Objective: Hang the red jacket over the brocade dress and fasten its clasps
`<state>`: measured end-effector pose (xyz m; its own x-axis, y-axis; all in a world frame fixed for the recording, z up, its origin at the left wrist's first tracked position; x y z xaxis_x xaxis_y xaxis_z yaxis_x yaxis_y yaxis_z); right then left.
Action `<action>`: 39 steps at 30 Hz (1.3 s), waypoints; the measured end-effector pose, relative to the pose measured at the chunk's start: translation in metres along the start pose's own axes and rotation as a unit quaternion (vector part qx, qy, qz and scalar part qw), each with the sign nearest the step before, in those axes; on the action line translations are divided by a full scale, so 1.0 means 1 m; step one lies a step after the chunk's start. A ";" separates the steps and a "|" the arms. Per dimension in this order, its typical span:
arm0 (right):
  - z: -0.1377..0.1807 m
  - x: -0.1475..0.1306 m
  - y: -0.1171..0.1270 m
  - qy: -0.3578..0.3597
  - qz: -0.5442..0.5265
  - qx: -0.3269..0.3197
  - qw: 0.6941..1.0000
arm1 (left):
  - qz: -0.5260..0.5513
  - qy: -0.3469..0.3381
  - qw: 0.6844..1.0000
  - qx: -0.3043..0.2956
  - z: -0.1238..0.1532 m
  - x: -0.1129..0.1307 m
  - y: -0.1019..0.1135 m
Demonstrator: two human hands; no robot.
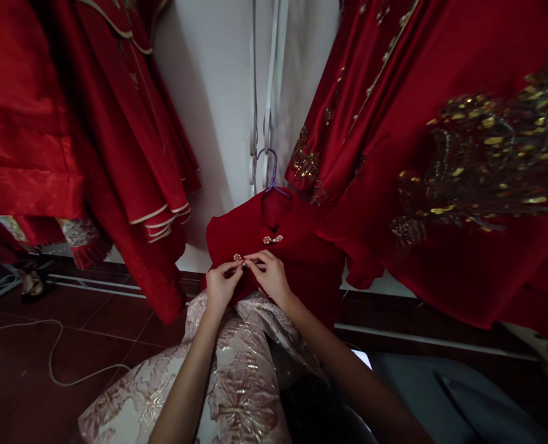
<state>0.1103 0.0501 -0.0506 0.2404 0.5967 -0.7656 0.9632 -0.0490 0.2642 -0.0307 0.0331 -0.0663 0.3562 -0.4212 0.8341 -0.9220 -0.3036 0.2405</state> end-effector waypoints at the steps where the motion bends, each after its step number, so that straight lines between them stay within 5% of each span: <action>1: 0.000 0.000 0.000 0.000 0.000 0.003 1.000 | 0.005 0.003 1.000 -0.009 -0.001 0.001 0.000; 6: 0.001 -0.003 0.013 -0.043 -0.029 -0.049 0.997 | 0.021 -0.021 0.999 0.018 0.008 0.002 -0.002; 10: 0.011 -0.007 0.043 -0.087 -0.005 -0.133 0.987 | -0.089 -0.058 0.992 0.067 0.031 -0.010 -0.004; 14: 0.028 -0.002 0.067 -0.119 0.070 -0.163 0.977 | -0.149 -0.040 0.987 0.040 0.045 -0.028 -0.006; 22: 0.048 0.012 0.055 -0.109 0.193 -0.220 0.950 | -0.150 0.002 0.988 0.023 0.048 -0.038 -0.006; 26: 0.046 0.009 0.058 -0.127 0.156 -0.185 0.962 | -0.099 0.030 0.994 0.036 0.050 -0.041 -0.004; 32: 0.038 -0.014 0.058 -0.212 -0.085 -0.151 0.962 | -0.025 0.070 0.995 0.063 0.049 -0.036 -0.002; 36: 0.025 -0.029 0.025 -0.178 -0.150 -0.089 0.969 | 0.005 0.093 0.993 0.066 0.048 -0.035 -0.001; 39: 0.023 -0.011 -0.011 -0.160 -0.134 -0.036 0.977 | 0.031 0.101 0.992 0.072 0.046 -0.040 0.001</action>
Point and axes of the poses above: each hand's wrist, its own z-axis away from the middle knuckle, its own y-axis out of the back of the hand, x = y × z, the point moved 3 cm from there along -z, towards the middle knuckle, and after that the axes turned 1 degree about -z, right-handed, at the moved point
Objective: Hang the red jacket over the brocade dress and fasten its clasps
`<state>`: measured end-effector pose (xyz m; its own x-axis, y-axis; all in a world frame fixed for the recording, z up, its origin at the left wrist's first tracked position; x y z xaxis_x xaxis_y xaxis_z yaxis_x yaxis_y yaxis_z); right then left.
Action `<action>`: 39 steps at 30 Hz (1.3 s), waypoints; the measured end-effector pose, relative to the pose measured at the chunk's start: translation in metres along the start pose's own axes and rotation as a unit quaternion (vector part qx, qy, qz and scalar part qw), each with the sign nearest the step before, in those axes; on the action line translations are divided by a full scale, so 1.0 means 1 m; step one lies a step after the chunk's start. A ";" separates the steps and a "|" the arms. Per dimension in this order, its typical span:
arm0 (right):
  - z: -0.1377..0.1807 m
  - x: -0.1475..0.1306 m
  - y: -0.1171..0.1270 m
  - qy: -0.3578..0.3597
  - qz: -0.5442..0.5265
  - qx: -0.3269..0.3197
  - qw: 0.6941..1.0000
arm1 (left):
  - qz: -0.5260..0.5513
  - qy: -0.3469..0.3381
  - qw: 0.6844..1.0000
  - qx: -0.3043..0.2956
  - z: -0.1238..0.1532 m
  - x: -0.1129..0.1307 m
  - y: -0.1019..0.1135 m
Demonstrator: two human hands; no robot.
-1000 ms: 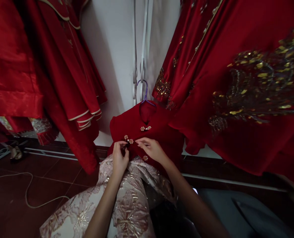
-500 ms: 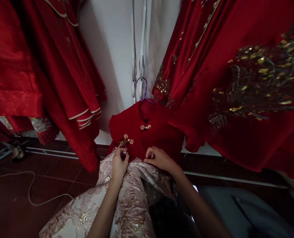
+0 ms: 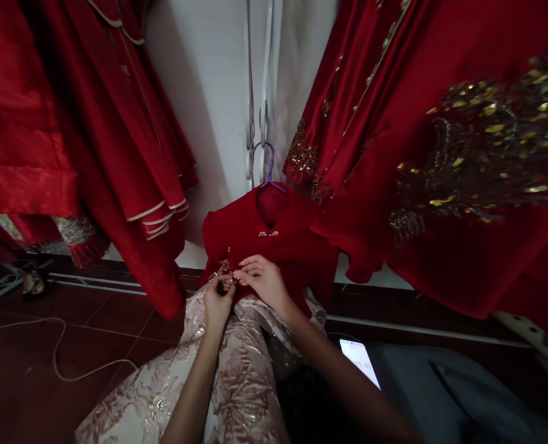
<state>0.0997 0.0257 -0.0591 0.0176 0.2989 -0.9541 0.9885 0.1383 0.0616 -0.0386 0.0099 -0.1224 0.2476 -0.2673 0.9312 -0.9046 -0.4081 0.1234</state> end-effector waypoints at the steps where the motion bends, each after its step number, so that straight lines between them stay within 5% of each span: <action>1: -0.003 0.013 -0.007 0.000 0.008 0.008 1.000 | 0.010 0.002 1.000 0.002 -0.001 -0.002 0.001; 7: 0.000 0.063 -0.013 0.030 -0.007 0.051 0.998 | 0.049 0.013 0.999 0.006 -0.002 -0.006 0.000; 24: 0.015 0.039 -0.010 0.125 0.124 0.054 0.983 | 0.038 0.002 0.999 -0.002 0.001 -0.001 0.001; 34: 0.013 0.044 -0.009 0.115 0.138 0.060 0.982 | -0.012 -0.040 0.998 -0.038 0.002 0.006 0.001; 39: 0.010 0.044 -0.007 0.098 0.171 0.016 0.980 | 0.024 -0.055 0.998 -0.001 0.000 -0.006 -0.002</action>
Point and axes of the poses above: each hand's wrist, its own z-axis away from the middle knuckle, its own y-axis out of the back of the hand, x = y × z, the point moved 3 cm from there along -z, towards the middle knuckle, and after that the axes turned 1 degree about -z, right-handed, at the moved point
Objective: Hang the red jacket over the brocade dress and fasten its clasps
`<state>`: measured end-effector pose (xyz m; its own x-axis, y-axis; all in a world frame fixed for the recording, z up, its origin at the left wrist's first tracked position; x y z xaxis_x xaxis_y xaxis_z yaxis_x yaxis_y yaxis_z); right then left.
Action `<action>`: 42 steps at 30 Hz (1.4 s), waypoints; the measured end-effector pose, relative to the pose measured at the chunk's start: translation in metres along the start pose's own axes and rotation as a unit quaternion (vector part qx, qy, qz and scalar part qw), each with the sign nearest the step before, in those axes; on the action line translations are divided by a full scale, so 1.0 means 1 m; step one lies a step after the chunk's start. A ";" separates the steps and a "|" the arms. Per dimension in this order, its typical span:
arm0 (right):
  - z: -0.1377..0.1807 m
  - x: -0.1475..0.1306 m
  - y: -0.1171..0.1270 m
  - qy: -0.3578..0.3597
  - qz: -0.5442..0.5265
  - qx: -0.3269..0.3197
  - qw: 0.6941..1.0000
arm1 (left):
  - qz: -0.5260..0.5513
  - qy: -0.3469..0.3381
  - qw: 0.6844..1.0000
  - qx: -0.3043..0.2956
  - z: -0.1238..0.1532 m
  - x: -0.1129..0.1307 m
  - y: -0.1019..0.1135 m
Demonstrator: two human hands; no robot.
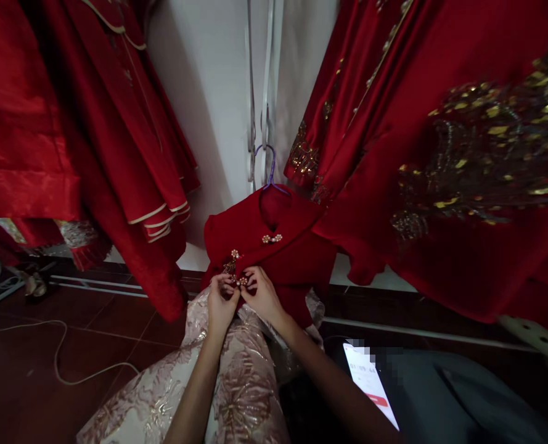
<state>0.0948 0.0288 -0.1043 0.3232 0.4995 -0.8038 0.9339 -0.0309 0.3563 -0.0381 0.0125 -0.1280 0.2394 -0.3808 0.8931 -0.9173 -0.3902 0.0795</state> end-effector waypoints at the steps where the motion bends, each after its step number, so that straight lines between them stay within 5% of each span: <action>1: -0.001 -0.001 0.003 -0.003 0.004 -0.026 1.000 | -0.003 -0.006 1.000 0.008 0.000 -0.002 0.000; 5: -0.007 -0.007 0.025 -0.022 0.019 -0.104 0.994 | -0.053 -0.028 0.998 0.002 0.001 -0.002 0.001; 12: -0.015 -0.018 0.052 -0.038 0.018 -0.121 0.992 | -0.110 -0.022 0.994 -0.019 0.000 0.002 0.001; 42: -0.006 -0.008 0.018 -0.021 0.099 -0.047 0.994 | -0.031 0.028 0.998 -0.044 0.000 0.005 -0.002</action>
Point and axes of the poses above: each hand's wrist, its own z-axis away from the middle knuckle, its own y-axis out of the back of the hand, x = y × z, the point moved 3 cm from there along -z, towards the middle knuckle, and after that the axes turned 1 degree about -z, right-handed, at the moved point
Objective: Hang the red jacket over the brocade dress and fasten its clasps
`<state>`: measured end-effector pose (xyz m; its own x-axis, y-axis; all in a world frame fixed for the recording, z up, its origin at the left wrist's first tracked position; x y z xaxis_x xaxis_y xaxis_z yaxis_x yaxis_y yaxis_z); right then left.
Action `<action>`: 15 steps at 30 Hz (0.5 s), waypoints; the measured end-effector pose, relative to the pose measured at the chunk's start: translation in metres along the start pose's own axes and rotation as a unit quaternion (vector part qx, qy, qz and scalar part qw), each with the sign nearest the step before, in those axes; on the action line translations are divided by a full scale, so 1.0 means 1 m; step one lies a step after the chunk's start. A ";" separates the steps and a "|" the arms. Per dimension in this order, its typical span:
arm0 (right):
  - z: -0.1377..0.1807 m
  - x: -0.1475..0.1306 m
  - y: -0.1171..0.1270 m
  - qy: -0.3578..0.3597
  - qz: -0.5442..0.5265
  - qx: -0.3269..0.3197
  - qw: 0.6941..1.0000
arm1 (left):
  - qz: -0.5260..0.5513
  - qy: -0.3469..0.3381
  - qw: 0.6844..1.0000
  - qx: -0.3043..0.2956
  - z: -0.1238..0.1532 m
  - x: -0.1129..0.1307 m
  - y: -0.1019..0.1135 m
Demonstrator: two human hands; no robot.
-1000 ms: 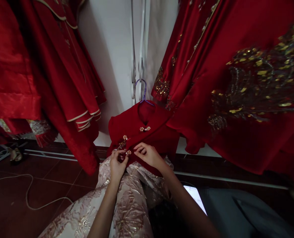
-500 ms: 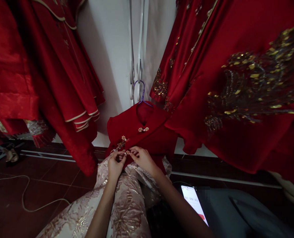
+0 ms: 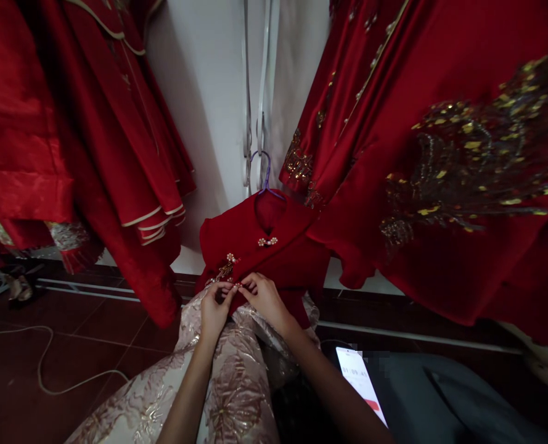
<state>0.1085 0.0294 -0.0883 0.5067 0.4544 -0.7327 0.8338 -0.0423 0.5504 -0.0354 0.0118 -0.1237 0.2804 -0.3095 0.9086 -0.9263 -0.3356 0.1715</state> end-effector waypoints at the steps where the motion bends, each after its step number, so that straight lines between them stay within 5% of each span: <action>1: 0.000 0.000 -0.001 -0.001 -0.007 0.005 1.000 | 0.003 0.002 1.000 0.002 0.000 0.001 0.000; 15: 0.000 0.002 -0.003 -0.010 -0.043 0.001 0.999 | 0.023 -0.013 1.000 0.003 0.002 0.001 0.003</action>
<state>0.1069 0.0306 -0.0918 0.4375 0.4382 -0.7852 0.8751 -0.0065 0.4839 -0.0369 0.0086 -0.1227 0.2430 -0.3477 0.9056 -0.9370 -0.3257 0.1264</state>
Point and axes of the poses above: each hand's wrist, its own z-axis away from the middle knuckle, its own y-axis out of the back of the hand, x = y × z, the point moved 3 cm from there along -z, towards the middle knuckle, and after that the axes turned 1 degree about -z, right-handed, at the moved point
